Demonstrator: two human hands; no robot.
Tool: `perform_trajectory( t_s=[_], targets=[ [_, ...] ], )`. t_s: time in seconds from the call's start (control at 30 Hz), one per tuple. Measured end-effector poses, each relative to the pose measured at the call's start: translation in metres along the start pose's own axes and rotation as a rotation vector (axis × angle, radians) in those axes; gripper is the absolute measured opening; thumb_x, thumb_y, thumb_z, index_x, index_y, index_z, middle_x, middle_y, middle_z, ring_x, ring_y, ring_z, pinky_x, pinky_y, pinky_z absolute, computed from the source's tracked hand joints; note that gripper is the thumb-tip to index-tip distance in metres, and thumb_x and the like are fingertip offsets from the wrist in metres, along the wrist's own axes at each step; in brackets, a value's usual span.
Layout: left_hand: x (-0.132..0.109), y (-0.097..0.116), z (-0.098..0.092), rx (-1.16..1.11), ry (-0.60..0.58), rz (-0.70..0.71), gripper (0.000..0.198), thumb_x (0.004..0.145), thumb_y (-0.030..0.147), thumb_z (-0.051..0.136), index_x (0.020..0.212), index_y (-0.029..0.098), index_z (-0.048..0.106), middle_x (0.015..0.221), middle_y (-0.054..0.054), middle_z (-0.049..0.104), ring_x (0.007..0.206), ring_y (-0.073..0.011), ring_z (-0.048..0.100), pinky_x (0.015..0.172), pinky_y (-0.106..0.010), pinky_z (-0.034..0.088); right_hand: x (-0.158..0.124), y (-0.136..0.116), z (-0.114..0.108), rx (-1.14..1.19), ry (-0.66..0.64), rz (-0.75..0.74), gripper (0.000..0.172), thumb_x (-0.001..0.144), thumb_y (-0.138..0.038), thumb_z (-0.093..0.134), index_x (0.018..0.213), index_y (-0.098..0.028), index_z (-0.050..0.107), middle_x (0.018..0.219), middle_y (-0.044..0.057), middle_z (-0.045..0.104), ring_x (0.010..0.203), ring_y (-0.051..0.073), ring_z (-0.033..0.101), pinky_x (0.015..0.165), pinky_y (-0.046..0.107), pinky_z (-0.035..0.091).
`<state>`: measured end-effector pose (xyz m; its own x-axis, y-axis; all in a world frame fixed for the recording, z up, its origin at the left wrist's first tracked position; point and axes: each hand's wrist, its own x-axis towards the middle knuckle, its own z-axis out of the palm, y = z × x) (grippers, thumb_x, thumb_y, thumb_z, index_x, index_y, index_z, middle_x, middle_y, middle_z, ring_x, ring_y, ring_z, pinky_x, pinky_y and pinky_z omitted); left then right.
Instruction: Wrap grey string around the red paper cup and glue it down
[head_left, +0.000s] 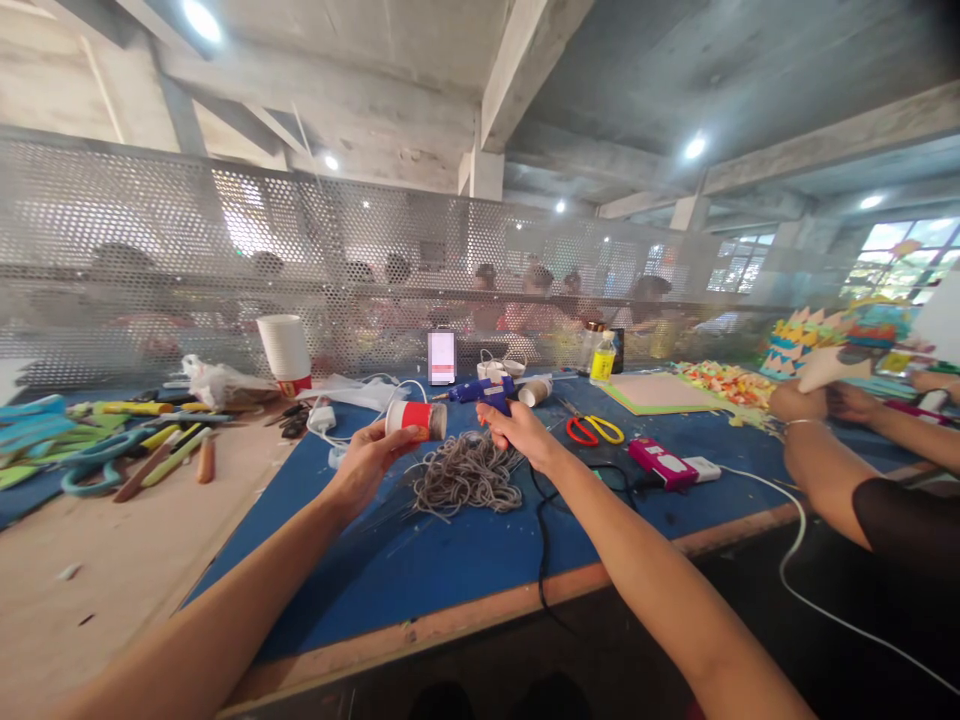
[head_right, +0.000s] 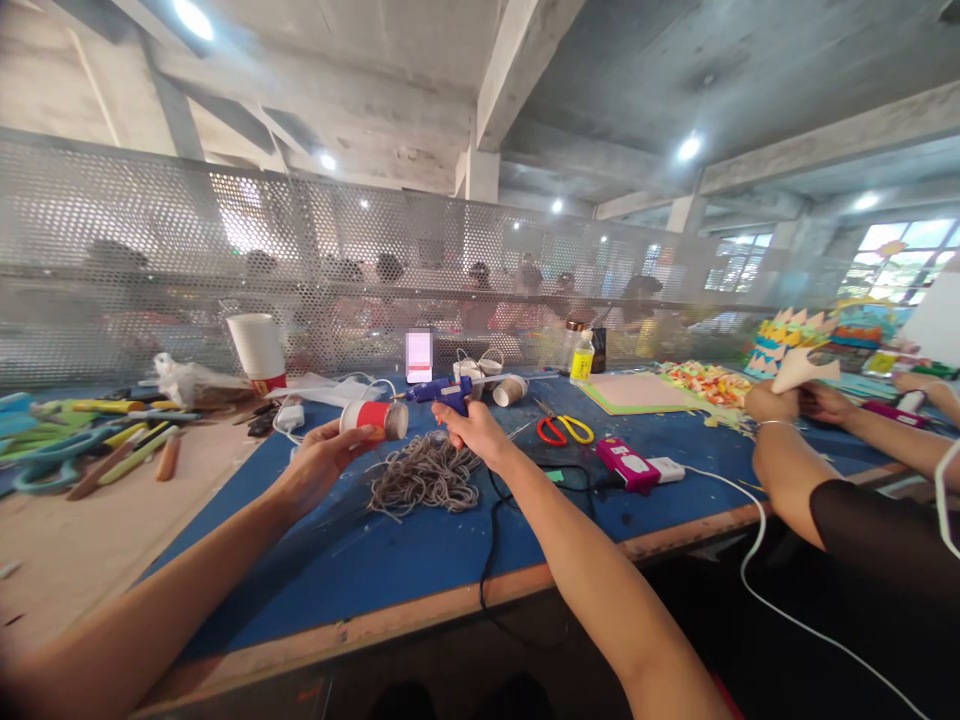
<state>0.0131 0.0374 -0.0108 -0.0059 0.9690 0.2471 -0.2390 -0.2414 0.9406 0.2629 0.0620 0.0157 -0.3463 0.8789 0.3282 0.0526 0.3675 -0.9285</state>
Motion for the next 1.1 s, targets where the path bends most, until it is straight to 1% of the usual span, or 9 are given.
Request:
perform_trajectory(
  t_s=[0.17,0.3,0.5,0.63,0.77,0.83,0.93,1.03,1.1],
  targets=[
    [0.0018,0.0002,-0.0013,-0.024,0.039,0.017,0.029,0.064,0.032,0.087,0.085,0.013,0.078,0.091,-0.011,0.077,0.086,-0.0241,0.071,0.081,-0.036,0.056,-0.0030,-0.0054,0.0008,0.006,-0.048,0.013,0.047,0.084,-0.064,0.067,0.083,-0.017,0.059,0.057,-0.008,0.039,0.047,0.006,0.038,0.046,0.022,0.031],
    [0.0020,0.0006,-0.0020,-0.036,0.041,0.012,0.028,0.065,0.031,0.086,0.084,0.013,0.078,0.088,-0.010,0.077,0.085,-0.0235,0.071,0.082,-0.036,0.055,-0.0035,-0.0051,0.0013,-0.028,-0.064,0.017,0.048,0.083,-0.064,0.067,0.083,-0.017,0.059,0.058,-0.008,0.041,0.047,0.006,0.039,0.046,0.022,0.032],
    [0.0013,-0.0011,-0.0023,-0.023,0.011,0.009,0.027,0.067,0.030,0.086,0.086,0.013,0.078,0.089,-0.010,0.077,0.086,-0.0232,0.071,0.085,-0.036,0.055,-0.0028,-0.0029,0.0003,-0.077,-0.056,0.006,0.045,0.087,-0.061,0.066,0.085,-0.017,0.060,0.057,-0.008,0.043,0.047,0.006,0.041,0.047,0.021,0.032],
    [0.0006,-0.0011,-0.0010,-0.005,0.006,0.011,0.027,0.067,0.031,0.086,0.086,0.013,0.079,0.090,-0.011,0.078,0.087,-0.0236,0.071,0.088,-0.037,0.055,-0.0012,0.0000,0.0001,-0.054,-0.058,-0.003,0.045,0.086,-0.061,0.066,0.085,-0.016,0.060,0.064,-0.006,0.049,0.046,0.005,0.041,0.047,0.022,0.033],
    [-0.0006,0.0003,0.0006,-0.004,0.008,0.016,0.025,0.065,0.032,0.087,0.081,0.014,0.079,0.087,-0.011,0.077,0.084,-0.0241,0.071,0.086,-0.038,0.055,0.0011,0.0032,0.0002,-0.059,0.008,-0.016,0.048,0.085,-0.064,0.065,0.084,-0.016,0.060,0.065,-0.004,0.052,0.048,0.006,0.043,0.047,0.022,0.034],
    [-0.0012,0.0009,0.0009,0.010,0.010,0.017,0.026,0.064,0.033,0.088,0.081,0.015,0.080,0.087,-0.010,0.077,0.083,-0.0245,0.071,0.086,-0.038,0.055,0.0019,0.0029,0.0000,-0.041,0.051,-0.018,0.050,0.083,-0.066,0.065,0.083,-0.017,0.060,0.063,-0.005,0.050,0.047,0.006,0.043,0.047,0.022,0.034],
    [-0.0009,0.0001,0.0002,0.039,-0.004,0.024,0.028,0.066,0.034,0.088,0.084,0.015,0.080,0.088,-0.011,0.078,0.085,-0.0248,0.071,0.087,-0.038,0.054,0.0027,0.0014,-0.0008,0.008,0.091,-0.022,0.049,0.082,-0.066,0.066,0.083,-0.017,0.058,0.058,-0.007,0.044,0.047,0.007,0.041,0.047,0.022,0.033],
    [0.0006,-0.0019,-0.0013,0.054,-0.019,0.034,0.029,0.065,0.035,0.089,0.085,0.015,0.081,0.088,-0.011,0.078,0.085,-0.0246,0.071,0.087,-0.037,0.053,0.0032,0.0017,-0.0019,0.036,0.081,-0.030,0.049,0.083,-0.066,0.066,0.084,-0.017,0.058,0.056,-0.008,0.040,0.047,0.007,0.041,0.048,0.022,0.033],
    [0.0015,-0.0030,-0.0024,0.058,-0.026,0.039,0.030,0.066,0.035,0.089,0.086,0.015,0.082,0.088,-0.011,0.078,0.086,-0.0244,0.071,0.086,-0.035,0.053,0.0033,0.0027,-0.0025,0.043,0.063,-0.032,0.049,0.084,-0.066,0.066,0.084,-0.017,0.058,0.056,-0.008,0.041,0.048,0.007,0.041,0.049,0.022,0.033]
  ],
)
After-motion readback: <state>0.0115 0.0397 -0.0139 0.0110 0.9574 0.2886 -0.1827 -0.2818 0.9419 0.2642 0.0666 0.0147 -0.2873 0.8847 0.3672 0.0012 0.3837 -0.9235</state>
